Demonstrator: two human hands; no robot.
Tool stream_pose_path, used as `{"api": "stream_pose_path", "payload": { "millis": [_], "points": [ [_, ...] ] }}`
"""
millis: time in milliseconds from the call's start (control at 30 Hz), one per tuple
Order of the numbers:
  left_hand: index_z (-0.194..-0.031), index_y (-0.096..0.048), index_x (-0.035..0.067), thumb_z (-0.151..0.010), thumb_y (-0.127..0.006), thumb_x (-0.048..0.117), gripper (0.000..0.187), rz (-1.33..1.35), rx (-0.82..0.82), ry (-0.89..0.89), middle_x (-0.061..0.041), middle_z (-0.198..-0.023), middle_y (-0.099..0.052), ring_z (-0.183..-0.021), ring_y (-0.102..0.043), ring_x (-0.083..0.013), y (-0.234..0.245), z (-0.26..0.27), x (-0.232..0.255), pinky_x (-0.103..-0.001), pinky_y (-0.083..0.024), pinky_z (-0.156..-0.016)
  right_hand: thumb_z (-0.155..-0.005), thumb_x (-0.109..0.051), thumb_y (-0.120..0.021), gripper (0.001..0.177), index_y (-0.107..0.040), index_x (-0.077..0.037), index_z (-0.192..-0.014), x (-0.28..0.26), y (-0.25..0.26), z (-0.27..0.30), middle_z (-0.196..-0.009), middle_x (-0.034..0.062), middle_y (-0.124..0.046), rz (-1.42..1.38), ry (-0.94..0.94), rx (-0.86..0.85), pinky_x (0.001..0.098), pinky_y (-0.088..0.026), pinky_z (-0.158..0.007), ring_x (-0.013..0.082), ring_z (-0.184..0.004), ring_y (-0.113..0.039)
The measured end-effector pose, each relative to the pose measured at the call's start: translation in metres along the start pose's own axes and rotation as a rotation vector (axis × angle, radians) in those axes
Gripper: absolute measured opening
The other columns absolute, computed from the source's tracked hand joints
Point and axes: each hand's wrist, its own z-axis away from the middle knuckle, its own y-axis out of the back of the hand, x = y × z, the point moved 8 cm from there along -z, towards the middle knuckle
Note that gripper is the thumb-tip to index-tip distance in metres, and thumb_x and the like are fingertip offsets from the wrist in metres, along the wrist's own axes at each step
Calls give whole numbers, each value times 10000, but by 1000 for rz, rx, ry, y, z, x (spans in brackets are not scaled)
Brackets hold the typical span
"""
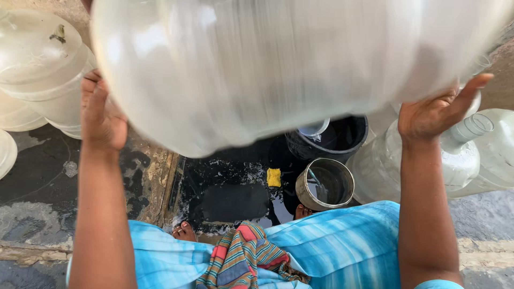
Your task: The person scrubs the exterior of a plastic water jug with a sponge and then pours water from a small container into the jug to rinse it, repeatedly shaking and swirling the water inside.
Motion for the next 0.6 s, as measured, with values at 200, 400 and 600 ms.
{"api": "stream_pose_path", "payload": {
  "millis": [200,400,600],
  "points": [
    [-1134,-543,29,-1149,-698,144,194,74,188,-162,-137,-1133,-678,-944,-701,-217,14,11,3,-323,-634,-792,-1063,-474,-565,645,-382,-40,-1504,47,-11,22,-1406,107,-462,29,-156,94,428,-483,-1048,253,-1228,-546],
    [-1068,-572,95,-970,-269,696,680,-536,376,635,-75,-852,-702,-658,-706,-163,44,38,-26,-278,-568,-493,-1100,-579,-462,659,-490,-22,-1451,101,-13,46,-1303,93,-539,-151,-337,180,452,-480,-1041,255,-1203,-562],
    [-1158,-599,-96,-975,-356,786,933,-1086,88,1225,-149,-797,-623,-622,-590,-230,56,75,-64,-332,-481,-499,-946,-576,-509,643,-512,-195,-1464,187,-22,95,-1278,100,-625,918,-1119,-318,521,-434,-972,218,-1167,-549]
  ]
}}
